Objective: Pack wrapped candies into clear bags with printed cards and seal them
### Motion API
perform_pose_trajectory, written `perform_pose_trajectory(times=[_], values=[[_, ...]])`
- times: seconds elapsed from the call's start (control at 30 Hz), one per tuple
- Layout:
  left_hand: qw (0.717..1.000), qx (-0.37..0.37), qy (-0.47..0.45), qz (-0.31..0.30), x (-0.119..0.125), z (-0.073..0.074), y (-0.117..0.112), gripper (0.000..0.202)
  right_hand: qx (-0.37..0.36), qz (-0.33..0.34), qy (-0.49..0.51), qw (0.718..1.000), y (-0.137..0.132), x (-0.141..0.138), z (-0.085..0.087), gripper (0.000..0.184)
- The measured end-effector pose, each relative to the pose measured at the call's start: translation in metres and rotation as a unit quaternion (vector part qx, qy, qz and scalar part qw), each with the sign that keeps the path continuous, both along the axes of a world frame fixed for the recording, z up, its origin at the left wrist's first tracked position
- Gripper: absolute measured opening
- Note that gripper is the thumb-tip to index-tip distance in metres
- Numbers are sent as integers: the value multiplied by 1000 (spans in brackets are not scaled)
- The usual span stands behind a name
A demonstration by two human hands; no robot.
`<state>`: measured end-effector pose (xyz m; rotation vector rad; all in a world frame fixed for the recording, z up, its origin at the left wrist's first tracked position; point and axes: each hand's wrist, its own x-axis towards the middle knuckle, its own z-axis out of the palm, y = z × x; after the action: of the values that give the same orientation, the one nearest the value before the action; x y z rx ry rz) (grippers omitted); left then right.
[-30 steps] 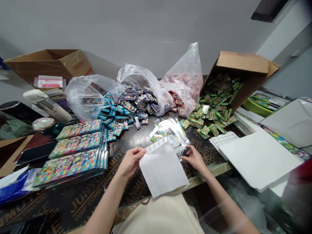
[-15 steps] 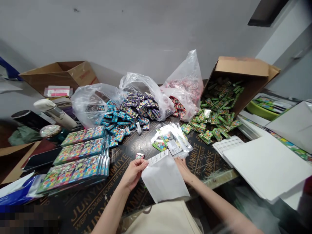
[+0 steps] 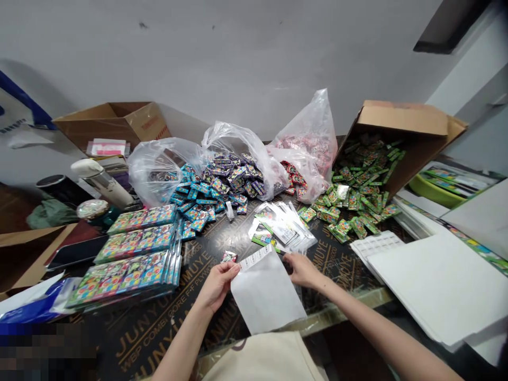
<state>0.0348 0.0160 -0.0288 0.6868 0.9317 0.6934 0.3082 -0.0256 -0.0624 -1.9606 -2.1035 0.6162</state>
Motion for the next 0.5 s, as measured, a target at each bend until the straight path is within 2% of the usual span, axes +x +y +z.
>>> perform_pose_trajectory(times=[0.1, 0.17, 0.23, 0.3, 0.33, 0.4, 0.43, 0.47, 0.5], values=[[1000, -1, 2, -3, -2, 0, 1, 25, -13, 5, 35, 999, -11, -19, -8, 23], [1000, -3, -1, -8, 1, 1, 2, 25, -37, 13, 68, 997, -10, -11, -7, 19], [1000, 10, 12, -10, 12, 0, 4, 27, -35, 2, 86, 996, -2, 18, 1, 18], [999, 33, 41, -4, 34, -5, 7, 30, 12, -54, 110, 992, 5, 64, 19, 20], [997, 44, 55, 3, 49, -10, 8, 31, 87, -136, 166, 973, 7, 89, 30, 22], [996, 56, 72, 24, 81, -23, 12, 30, 212, -246, 271, 906, 6, 135, 55, 30], [994, 62, 81, 34, 98, -30, 13, 30, 255, -271, 307, 876, 3, 152, 67, 34], [993, 66, 91, 41, 114, -38, 14, 29, 265, -273, 333, 863, -2, 164, 78, 36], [991, 70, 101, 44, 128, -45, 15, 28, 246, -258, 348, 867, -7, 170, 85, 36]])
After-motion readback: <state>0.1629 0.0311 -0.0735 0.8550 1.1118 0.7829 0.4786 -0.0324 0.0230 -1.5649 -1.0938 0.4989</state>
